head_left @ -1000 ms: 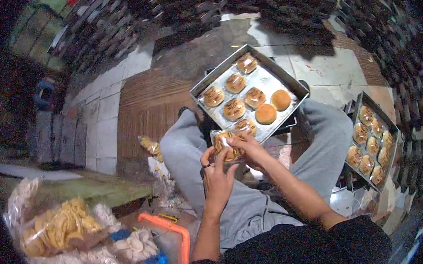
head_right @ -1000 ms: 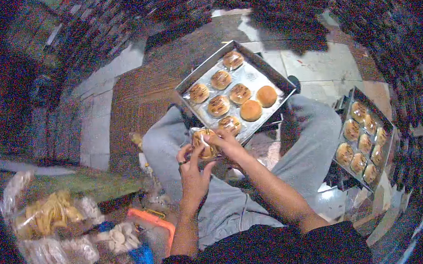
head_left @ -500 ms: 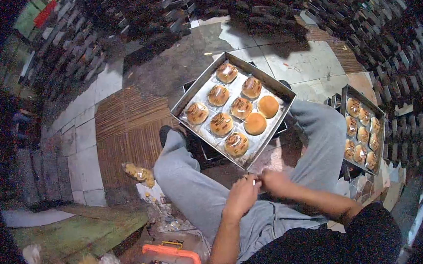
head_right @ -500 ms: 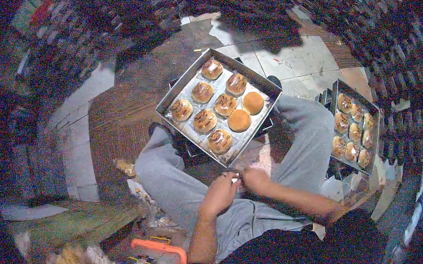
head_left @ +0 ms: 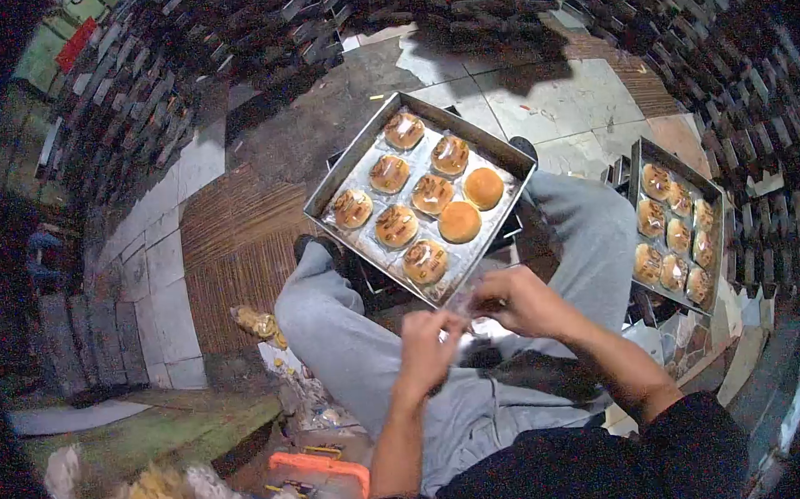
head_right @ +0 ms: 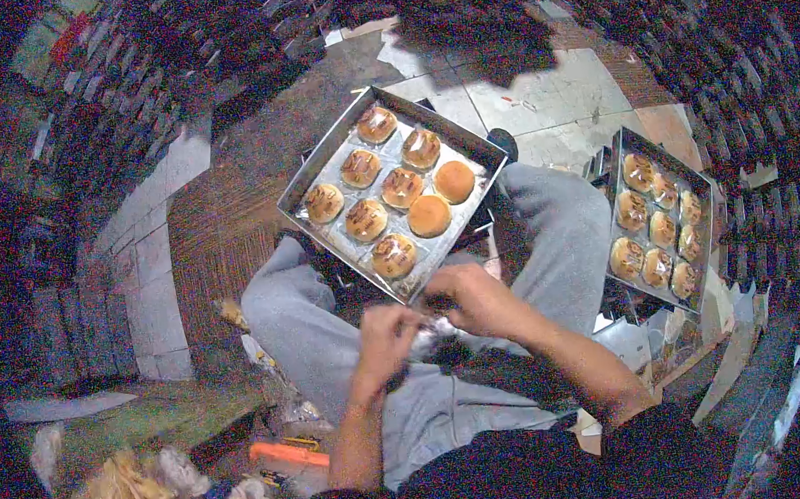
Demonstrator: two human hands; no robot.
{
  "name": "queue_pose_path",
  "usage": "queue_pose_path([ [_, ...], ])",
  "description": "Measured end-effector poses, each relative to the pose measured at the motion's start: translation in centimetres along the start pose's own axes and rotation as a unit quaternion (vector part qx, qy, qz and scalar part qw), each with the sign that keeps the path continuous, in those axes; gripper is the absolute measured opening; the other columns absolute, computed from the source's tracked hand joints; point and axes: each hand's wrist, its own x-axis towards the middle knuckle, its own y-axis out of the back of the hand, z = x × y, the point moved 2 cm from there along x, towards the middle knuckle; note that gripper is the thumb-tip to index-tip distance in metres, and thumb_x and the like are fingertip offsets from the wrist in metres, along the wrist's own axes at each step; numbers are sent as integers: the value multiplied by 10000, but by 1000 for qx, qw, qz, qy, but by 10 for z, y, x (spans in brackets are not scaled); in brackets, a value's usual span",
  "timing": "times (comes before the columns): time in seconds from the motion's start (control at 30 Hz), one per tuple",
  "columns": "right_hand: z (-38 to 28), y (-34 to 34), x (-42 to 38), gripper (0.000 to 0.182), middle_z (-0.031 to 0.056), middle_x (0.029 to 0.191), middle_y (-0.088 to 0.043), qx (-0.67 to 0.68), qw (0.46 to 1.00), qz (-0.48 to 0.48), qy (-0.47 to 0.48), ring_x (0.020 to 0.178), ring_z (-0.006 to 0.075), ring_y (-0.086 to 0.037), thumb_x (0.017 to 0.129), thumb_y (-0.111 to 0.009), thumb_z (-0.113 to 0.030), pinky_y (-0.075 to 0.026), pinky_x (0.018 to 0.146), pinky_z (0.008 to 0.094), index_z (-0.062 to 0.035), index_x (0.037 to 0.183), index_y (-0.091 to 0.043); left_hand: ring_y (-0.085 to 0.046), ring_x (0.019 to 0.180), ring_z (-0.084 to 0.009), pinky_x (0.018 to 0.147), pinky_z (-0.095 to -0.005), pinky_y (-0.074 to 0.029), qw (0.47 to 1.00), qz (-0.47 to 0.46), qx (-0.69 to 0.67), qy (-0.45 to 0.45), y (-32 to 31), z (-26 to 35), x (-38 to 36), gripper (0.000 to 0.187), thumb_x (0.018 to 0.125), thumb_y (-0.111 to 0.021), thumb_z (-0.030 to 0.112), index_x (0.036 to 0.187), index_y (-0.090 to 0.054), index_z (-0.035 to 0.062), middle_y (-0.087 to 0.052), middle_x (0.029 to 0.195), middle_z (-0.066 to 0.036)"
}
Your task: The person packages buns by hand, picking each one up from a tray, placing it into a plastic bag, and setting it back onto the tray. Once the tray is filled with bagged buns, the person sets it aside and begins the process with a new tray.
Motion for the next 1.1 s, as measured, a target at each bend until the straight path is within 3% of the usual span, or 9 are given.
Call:
queue_pose_path([
  [0.23,-27,-13,-17,460,248,1154,-680,43,995,7,89,1058,424,-669,845,-734,-205,-545,921,473,29,1223,-616,-608,1124,-312,1079,-514,-355,980,48,133,-140,52,56,21,355,830,-736,135,1180,-681,115,-704,1111,-105],
  [0.27,-18,-28,-21,682,302,1434,-504,35,997,-35,59,1245,449,-573,800,-750,-170,-480,1064,467,43,1391,-487,-553,1231,-306,1118,-531,-311,971,39,174,-157,54,63,20,459,801,-743,148,1247,-637,116,-666,1223,-89],
  [0.37,-18,-30,-17,841,356,1586,-244,-76,990,51,105,1451,479,-334,754,-741,-133,-329,1201,472,77,1478,-369,-390,1446,-296,1181,-576,-191,964,2,190,-186,59,93,17,636,794,-744,190,1388,-531,108,-557,1436,-102],
  [0.43,-22,-34,-2,957,372,1626,-26,-5,996,13,88,1520,503,-121,724,-715,-99,-203,1256,473,120,1522,-235,-435,1392,-360,1181,-538,-224,970,150,83,-170,64,102,18,623,826,-736,214,1398,-532,75,-538,1426,-180],
  [0.5,-35,-48,14,935,336,1640,-87,87,984,88,125,1539,456,-129,777,-667,-115,-181,1259,457,42,1568,-195,-490,1323,-311,1136,-467,-333,951,285,20,-115,48,81,34,537,942,-679,284,1396,-511,51,-534,1399,-162],
  [0.57,-44,-67,27,925,318,1647,-117,130,974,124,135,1549,433,-133,804,-644,-124,-170,1261,449,3,1591,-175,-542,1197,-220,1045,-395,-437,805,156,-545,174,27,37,56,485,1038,-585,338,1398,-476,31,-557,1316,-103],
  [0.67,-44,-76,49,557,261,1356,-588,151,979,139,-13,1297,393,-564,868,-604,-147,-438,1100,435,-5,1401,-528,-579,1094,-174,955,-363,-478,770,326,-527,153,48,-12,74,475,1079,-510,361,1409,-451,24,-604,1243,-64],
  [0.87,182,-4,139,390,334,1212,-537,-326,907,135,-229,1049,531,-589,973,-547,-279,-506,876,596,-14,1259,-534,-616,1184,-271,904,-381,-526,667,392,-620,132,110,-41,61,462,1085,-443,377,1399,-486,40,-604,1349,-160],
  [1.1,278,24,158,446,222,905,-732,-17,892,196,-407,843,352,-722,827,-691,-378,-563,797,451,37,992,-693,-609,1219,-311,893,-376,-556,685,339,-639,82,121,-37,56,533,1069,-442,341,1482,-410,7,-554,1427,-191],
])
